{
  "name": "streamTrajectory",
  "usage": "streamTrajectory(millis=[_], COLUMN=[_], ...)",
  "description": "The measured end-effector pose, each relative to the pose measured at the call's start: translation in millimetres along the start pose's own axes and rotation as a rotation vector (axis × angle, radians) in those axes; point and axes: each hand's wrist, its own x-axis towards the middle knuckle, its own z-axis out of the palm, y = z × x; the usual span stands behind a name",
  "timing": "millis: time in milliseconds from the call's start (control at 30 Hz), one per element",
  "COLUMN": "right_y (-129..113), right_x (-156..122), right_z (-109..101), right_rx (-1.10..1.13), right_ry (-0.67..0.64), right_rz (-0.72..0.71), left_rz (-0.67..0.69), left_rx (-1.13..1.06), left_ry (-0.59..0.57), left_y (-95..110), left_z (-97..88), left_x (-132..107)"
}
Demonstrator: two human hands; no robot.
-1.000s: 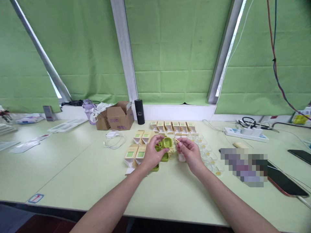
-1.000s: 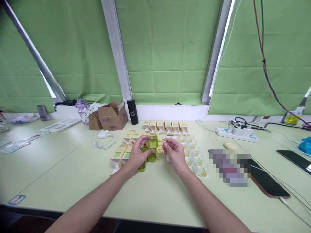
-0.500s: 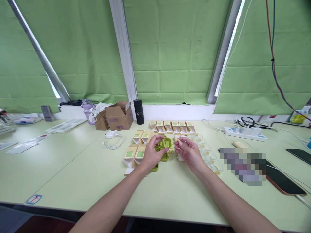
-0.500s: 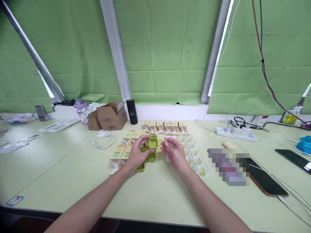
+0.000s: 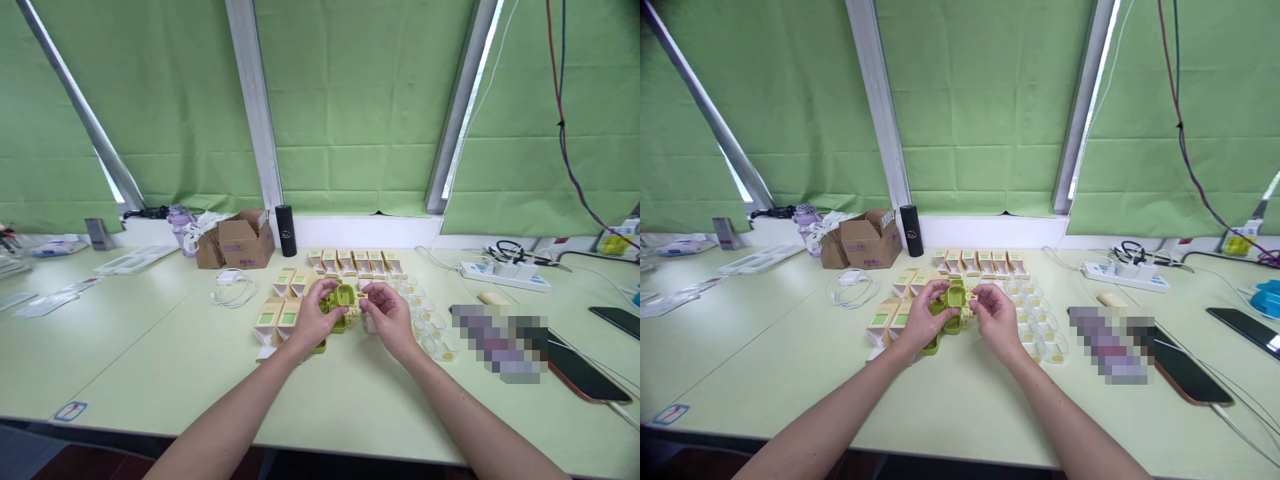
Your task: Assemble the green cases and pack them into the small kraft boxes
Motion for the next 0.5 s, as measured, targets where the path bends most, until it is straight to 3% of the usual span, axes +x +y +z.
streamTrajectory(millis=[167, 500], right_y=[2.0, -2.0], right_x=[-3.4, -3.8], right_z=[-3.5, -6.2], right_rx=[-0.211, -0.545], right_ry=[-0.017, -0.081], right_rz=[-0.134, -0.56], left_rz=[0.023, 0.062], left_rx=[-0.001, 0.021], left_ry=[-0.007, -0.075], left_y=[3.4, 9.1], left_z=[1.1, 1.7], left_x=[-2.0, -6.5])
